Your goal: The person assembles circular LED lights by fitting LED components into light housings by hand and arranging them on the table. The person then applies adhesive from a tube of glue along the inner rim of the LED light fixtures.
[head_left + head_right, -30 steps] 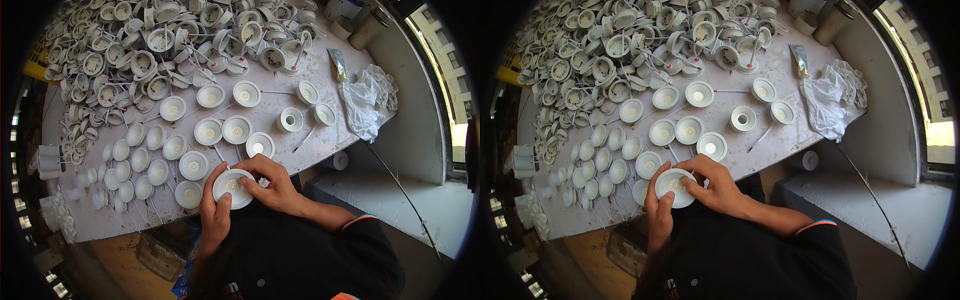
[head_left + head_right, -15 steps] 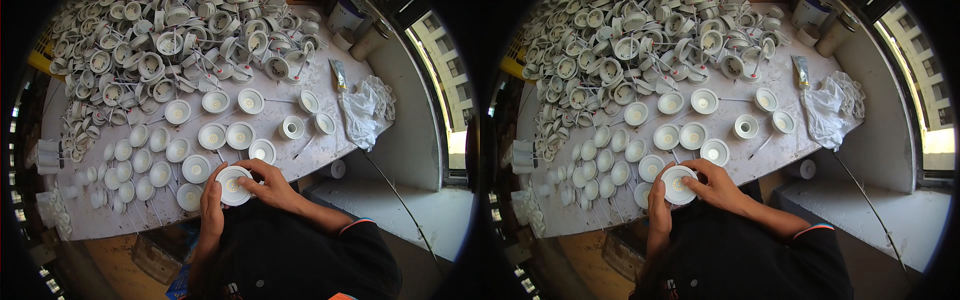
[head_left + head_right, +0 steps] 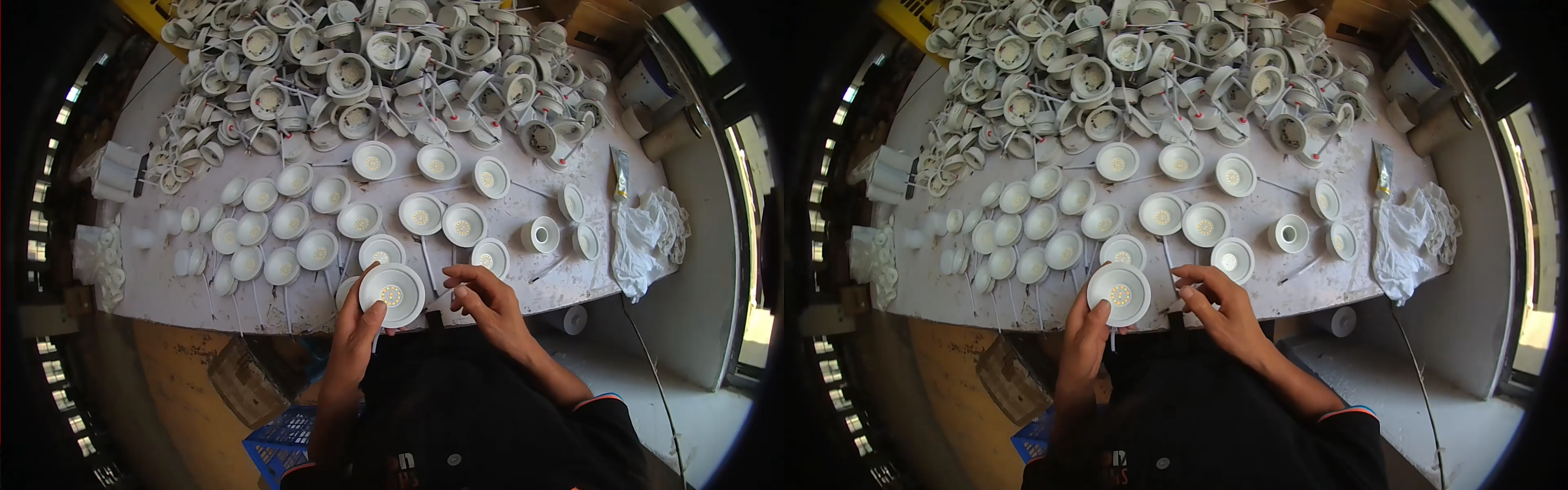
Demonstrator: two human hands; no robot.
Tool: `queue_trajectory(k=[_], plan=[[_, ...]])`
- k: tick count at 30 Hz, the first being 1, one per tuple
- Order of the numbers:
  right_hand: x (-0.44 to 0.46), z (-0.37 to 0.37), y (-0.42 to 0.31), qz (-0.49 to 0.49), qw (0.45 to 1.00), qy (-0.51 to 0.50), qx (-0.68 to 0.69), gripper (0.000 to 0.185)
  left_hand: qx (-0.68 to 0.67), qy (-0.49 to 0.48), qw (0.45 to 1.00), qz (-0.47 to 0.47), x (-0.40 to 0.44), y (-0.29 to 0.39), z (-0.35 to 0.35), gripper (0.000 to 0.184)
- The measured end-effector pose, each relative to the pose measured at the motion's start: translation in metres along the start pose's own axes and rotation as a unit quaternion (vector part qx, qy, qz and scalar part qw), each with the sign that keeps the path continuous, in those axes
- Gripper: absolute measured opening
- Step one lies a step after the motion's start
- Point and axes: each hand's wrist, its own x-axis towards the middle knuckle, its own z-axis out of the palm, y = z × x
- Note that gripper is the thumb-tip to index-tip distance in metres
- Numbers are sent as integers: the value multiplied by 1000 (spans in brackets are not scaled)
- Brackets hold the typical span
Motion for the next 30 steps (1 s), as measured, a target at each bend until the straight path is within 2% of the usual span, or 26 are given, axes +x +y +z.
queue_trajectory(k=[1, 6, 9, 12, 14, 16, 18, 21, 27, 30], plan=[[0, 0, -1, 16, 1000, 2, -3, 30, 7, -5, 1000, 11, -5, -2, -9, 50], [2, 6, 1, 37, 999, 0, -26, 27, -41, 150, 985, 74, -36, -6, -47, 42], [5, 8, 6, 21, 999, -20, -45, 29, -36, 284, 954, 87, -51, -12, -85, 39], [7, 12, 9, 7, 998, -30, -53, 28, -27, 350, 932, 92, -56, -24, -120, 39], [9, 15, 3, -10, 996, -44, -81, 28, -21, 365, 925, 102, -50, -35, -143, 39], [9, 16, 3, -27, 991, -51, -122, 26, 57, 386, 918, 68, -45, -40, -164, 37], [9, 17, 1, -35, 990, -47, -130, 25, 51, 391, 916, 80, -37, -39, -170, 35], [5, 16, 1, -34, 988, -33, -150, 23, 111, 406, 905, 54, -27, -45, -174, 36], [4, 8, -3, -63, 985, 13, -160, 22, 86, 441, 889, 91, -18, -62, -183, 42], [5, -5, -11, -70, 988, 30, -138, 24, 147, 462, 869, 99, -13, -63, -177, 43]])
